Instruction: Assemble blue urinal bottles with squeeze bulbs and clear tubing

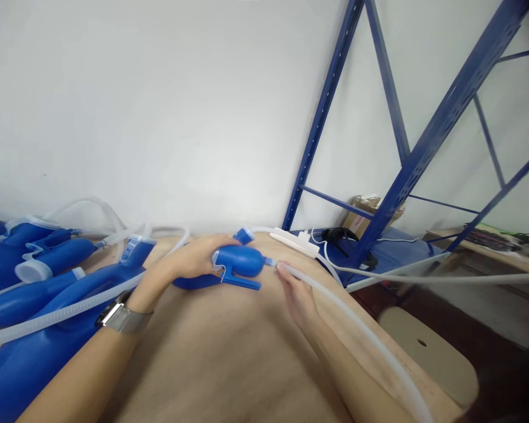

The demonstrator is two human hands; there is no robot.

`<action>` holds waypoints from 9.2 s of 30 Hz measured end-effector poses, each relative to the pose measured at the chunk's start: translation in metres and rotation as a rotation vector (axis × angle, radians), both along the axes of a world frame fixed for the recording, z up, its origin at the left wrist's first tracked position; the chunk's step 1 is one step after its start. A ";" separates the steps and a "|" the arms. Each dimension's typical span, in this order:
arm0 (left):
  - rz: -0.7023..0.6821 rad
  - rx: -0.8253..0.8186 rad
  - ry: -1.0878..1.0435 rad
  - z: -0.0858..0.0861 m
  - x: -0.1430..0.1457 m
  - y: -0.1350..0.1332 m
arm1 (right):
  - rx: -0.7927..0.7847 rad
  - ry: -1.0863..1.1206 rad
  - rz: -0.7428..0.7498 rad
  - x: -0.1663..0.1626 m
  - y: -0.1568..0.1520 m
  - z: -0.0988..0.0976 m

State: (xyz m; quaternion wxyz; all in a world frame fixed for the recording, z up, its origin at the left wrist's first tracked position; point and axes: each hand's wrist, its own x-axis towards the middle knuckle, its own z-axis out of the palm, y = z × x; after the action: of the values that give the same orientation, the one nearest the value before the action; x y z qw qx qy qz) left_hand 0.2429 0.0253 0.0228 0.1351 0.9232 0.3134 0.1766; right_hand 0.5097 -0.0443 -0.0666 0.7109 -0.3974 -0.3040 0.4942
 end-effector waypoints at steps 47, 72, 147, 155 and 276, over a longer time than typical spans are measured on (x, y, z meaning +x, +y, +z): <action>-0.036 0.041 -0.023 -0.006 0.009 -0.002 | 0.116 -0.167 -0.118 0.001 -0.004 0.007; -0.131 -0.040 -0.015 0.016 -0.003 -0.018 | 0.040 -1.404 -0.071 -0.002 -0.020 0.001; 0.326 -0.899 -0.704 0.005 -0.011 -0.074 | 0.236 -0.694 0.350 -0.010 -0.016 -0.012; 0.337 -0.912 -0.675 0.005 -0.011 -0.076 | 0.237 -0.824 0.308 -0.019 -0.025 -0.004; -0.046 0.228 -0.086 -0.031 -0.024 -0.065 | -0.066 -0.086 0.548 -0.038 -0.028 -0.007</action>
State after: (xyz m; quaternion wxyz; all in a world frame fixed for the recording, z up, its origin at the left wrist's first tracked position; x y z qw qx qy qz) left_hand 0.2193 -0.0398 -0.0080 0.0465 0.9312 0.2639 0.2473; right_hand 0.4719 -0.0726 -0.0737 0.5237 -0.3438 -0.4139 0.6605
